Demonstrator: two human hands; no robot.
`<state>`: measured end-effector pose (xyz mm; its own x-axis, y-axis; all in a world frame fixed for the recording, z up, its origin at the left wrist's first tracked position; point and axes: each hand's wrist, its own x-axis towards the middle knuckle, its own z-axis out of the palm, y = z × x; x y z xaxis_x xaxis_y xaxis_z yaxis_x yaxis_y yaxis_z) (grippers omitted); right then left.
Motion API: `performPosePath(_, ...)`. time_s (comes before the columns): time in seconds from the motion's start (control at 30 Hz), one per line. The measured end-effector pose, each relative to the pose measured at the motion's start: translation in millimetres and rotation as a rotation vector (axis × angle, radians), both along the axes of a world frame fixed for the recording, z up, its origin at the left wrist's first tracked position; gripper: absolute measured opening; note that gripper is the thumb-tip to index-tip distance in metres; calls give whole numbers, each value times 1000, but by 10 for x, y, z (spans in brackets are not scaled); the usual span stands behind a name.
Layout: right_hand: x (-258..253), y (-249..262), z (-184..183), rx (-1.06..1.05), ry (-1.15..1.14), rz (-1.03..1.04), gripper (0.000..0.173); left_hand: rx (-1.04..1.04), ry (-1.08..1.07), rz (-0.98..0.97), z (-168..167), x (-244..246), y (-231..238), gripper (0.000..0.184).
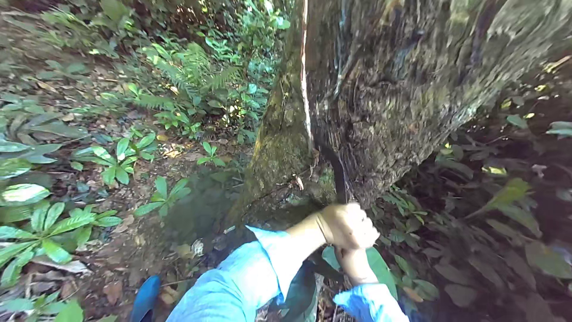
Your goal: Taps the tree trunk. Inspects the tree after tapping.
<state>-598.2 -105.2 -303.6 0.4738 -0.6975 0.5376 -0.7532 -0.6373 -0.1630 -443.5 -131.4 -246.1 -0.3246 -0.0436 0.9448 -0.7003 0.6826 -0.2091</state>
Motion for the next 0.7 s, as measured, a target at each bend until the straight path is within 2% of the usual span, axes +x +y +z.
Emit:
performPosePath(0.07,-128,14,-157,-3,5,-12,25,4,-41,1,-135,-96,11,25)
performPosePath(0.2,85,31,13,8,-38,-36,24,-14,-32,19,21,44,-12,27)
performPosePath(0.27,117,30,-48,43,-37,-45,24,-40,-30,21,-51,51,-37,27)
performPosePath(0.33,56,132,-192,171,-46,-44,25,-9,-100,9,-191,16,34,24)
performPosePath(0.43,147,226,-105,253,-63,-46,25,45,-171,13,-127,80,87,24)
performPosePath(0.53,231,161,-104,214,-70,-25,24,-3,-133,39,-119,132,25,26)
performPosePath(0.63,37,243,-376,149,-60,-68,24,66,-149,-48,-322,-1,131,24)
performPosePath(0.7,-146,513,-283,285,-44,-136,27,235,-143,-243,-390,-91,348,20)
